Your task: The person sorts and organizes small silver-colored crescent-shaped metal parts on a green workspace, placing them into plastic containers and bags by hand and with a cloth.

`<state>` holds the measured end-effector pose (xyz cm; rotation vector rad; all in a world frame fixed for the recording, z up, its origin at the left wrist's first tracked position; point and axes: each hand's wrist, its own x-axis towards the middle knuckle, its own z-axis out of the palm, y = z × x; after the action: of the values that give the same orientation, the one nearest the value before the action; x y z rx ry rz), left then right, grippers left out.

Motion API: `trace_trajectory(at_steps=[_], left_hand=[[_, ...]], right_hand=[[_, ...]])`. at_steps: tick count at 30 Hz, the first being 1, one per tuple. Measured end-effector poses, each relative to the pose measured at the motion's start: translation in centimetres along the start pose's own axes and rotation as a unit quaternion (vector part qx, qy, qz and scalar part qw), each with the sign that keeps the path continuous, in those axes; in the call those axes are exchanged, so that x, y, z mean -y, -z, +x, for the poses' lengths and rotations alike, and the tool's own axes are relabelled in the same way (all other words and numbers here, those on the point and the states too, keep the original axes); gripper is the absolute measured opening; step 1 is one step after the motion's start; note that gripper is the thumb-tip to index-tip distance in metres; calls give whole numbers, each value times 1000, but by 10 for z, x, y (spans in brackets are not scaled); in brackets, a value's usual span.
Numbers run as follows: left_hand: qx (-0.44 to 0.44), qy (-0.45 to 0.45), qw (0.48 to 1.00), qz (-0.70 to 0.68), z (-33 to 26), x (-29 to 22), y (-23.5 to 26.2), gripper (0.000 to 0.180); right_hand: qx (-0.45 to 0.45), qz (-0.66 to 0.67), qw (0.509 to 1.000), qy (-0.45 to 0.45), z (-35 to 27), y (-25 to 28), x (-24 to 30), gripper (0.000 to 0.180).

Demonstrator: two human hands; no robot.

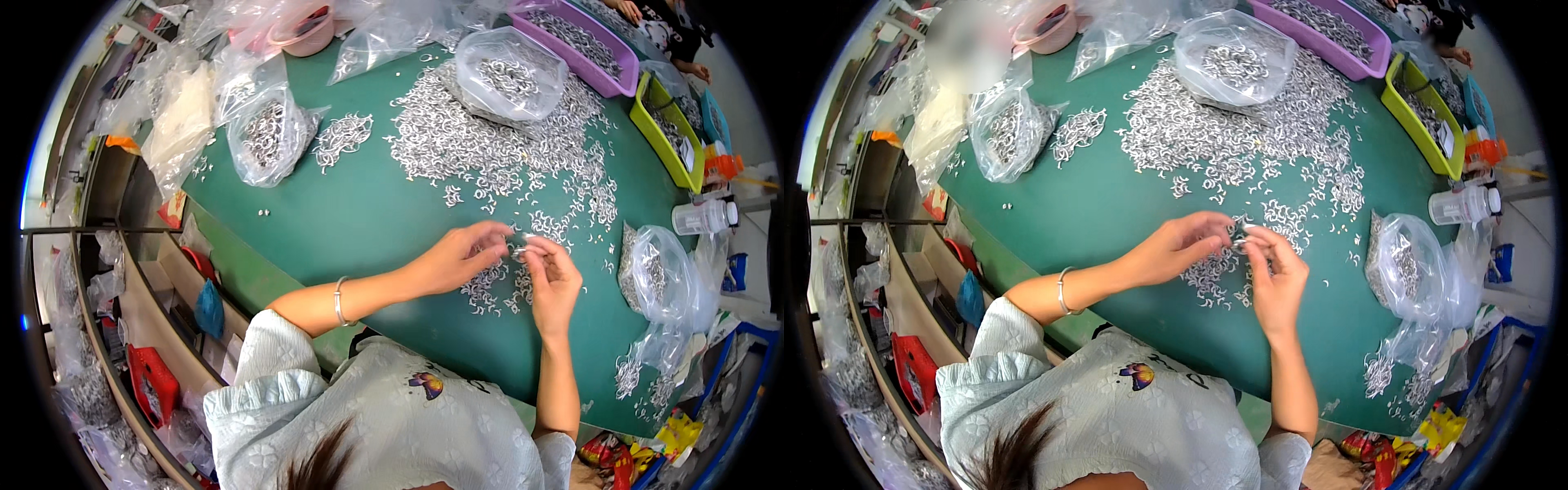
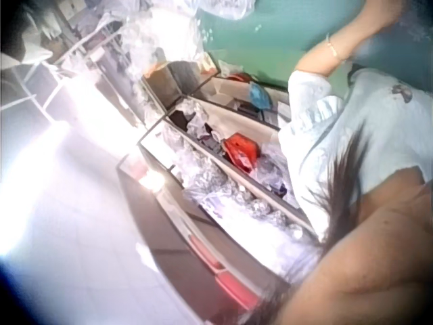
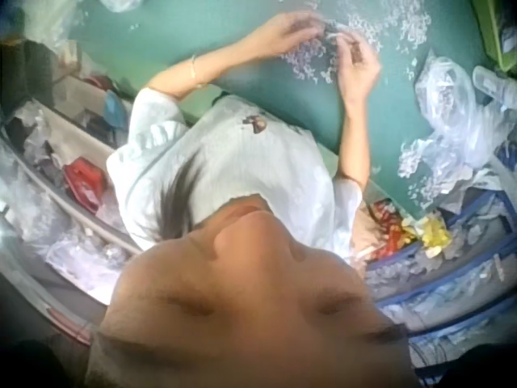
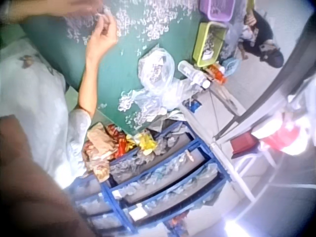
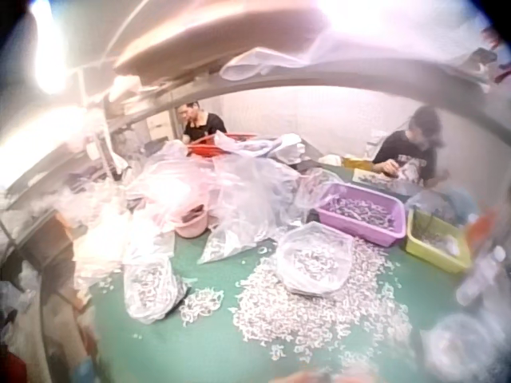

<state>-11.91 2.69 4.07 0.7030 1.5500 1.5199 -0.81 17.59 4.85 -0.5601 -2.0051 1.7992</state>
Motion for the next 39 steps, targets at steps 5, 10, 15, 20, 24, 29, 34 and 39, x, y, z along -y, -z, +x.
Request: trace_trajectory(at_steps=[5,10,15,20,24,29,34,39], left_hand=[[-89,48,985,-139,-23,7,22,21],[-424,-107,887,148,-67,-23,129,14],[-597,-110,667,431,-83,-22,250,17],[-534,-40,635,557,-74,-14,260,21],[-496,-221,690,478,-59,-28,180,23],[-159,-96,972,144,-57,-3,53,35],[-31,52,996,-68,-41,15,25,31],[-172,24,981,86,-35,16,85,18]], right_hand=[[52,-14,998,42,4,-28,5,21],[35,-204,977,53,31,-6,-15,19],[76,-375,904,189,33,-26,-23,23],[71,-457,864,198,31,-26,-31,15],[39,-395,903,165,32,-15,-31,13],[60,78,991,-86,17,-36,-3,22],[152,187,959,-148,6,-60,-6,28],[117,-1,993,-25,22,-45,-20,24]])
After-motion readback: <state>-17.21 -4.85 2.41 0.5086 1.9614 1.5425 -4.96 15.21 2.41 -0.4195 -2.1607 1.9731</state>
